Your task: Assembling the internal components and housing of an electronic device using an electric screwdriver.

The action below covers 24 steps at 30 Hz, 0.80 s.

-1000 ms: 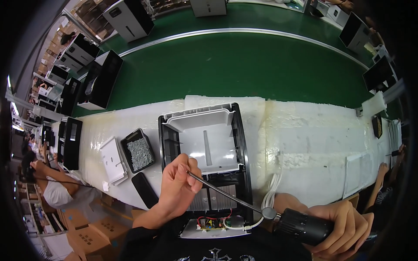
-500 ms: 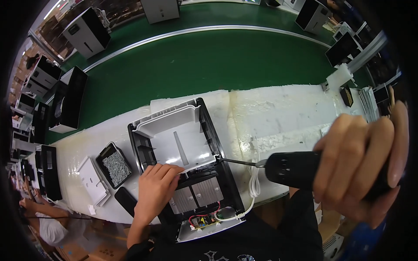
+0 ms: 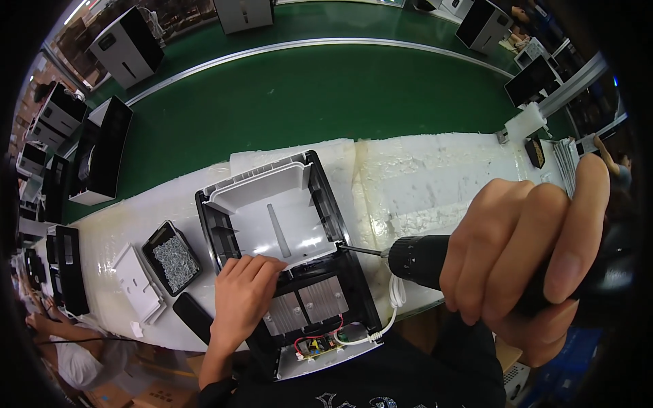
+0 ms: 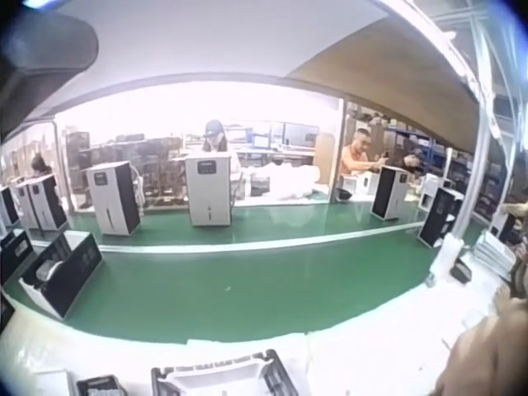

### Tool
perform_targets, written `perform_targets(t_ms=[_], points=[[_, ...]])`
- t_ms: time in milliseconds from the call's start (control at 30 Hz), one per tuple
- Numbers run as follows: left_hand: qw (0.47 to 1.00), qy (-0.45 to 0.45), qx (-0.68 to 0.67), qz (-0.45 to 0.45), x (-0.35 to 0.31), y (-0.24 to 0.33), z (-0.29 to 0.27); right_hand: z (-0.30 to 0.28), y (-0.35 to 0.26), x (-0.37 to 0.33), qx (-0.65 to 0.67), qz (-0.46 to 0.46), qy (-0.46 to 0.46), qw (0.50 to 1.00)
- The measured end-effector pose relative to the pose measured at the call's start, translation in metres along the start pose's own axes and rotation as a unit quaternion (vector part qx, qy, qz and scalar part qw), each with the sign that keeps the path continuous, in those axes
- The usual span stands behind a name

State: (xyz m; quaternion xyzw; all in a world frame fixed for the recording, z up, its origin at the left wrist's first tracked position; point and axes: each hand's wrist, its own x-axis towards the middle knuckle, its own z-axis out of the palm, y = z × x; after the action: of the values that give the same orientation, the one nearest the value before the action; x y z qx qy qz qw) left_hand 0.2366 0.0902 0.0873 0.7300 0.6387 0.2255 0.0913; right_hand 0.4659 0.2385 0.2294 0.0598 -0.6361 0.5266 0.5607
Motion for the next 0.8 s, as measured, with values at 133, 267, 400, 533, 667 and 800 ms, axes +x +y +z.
perform_targets(t_ms=[133, 267, 400, 533, 667, 800], points=[[1.0, 0.0, 0.004, -0.001, 0.0, 0.001, 0.001, 0.004, 0.002, 0.004, 0.025, 0.035, 0.009, 0.999], [1.0, 0.001, 0.004, -0.007, -0.002, 0.001, 0.001, -0.002, 0.004, 0.01, 0.038, 0.05, -0.063, 0.996], [1.0, -0.002, 0.0, -0.007, 0.0, 0.004, -0.001, -0.001, 0.012, 0.015, 0.063, 0.094, -0.105, 0.988], [1.0, -0.008, 0.001, -0.009, 0.003, 0.003, -0.003, 0.018, 0.03, -0.007, 0.022, 0.147, 0.012, 0.989], [1.0, -0.013, 0.012, -0.015, -0.002, -0.001, -0.001, 0.014, 0.046, -0.033, -0.069, 0.244, -0.041, 0.967], [1.0, -0.006, -0.003, -0.012, 0.003, 0.003, -0.002, 0.007, 0.049, -0.048, -0.046, 0.238, -0.039, 0.969]])
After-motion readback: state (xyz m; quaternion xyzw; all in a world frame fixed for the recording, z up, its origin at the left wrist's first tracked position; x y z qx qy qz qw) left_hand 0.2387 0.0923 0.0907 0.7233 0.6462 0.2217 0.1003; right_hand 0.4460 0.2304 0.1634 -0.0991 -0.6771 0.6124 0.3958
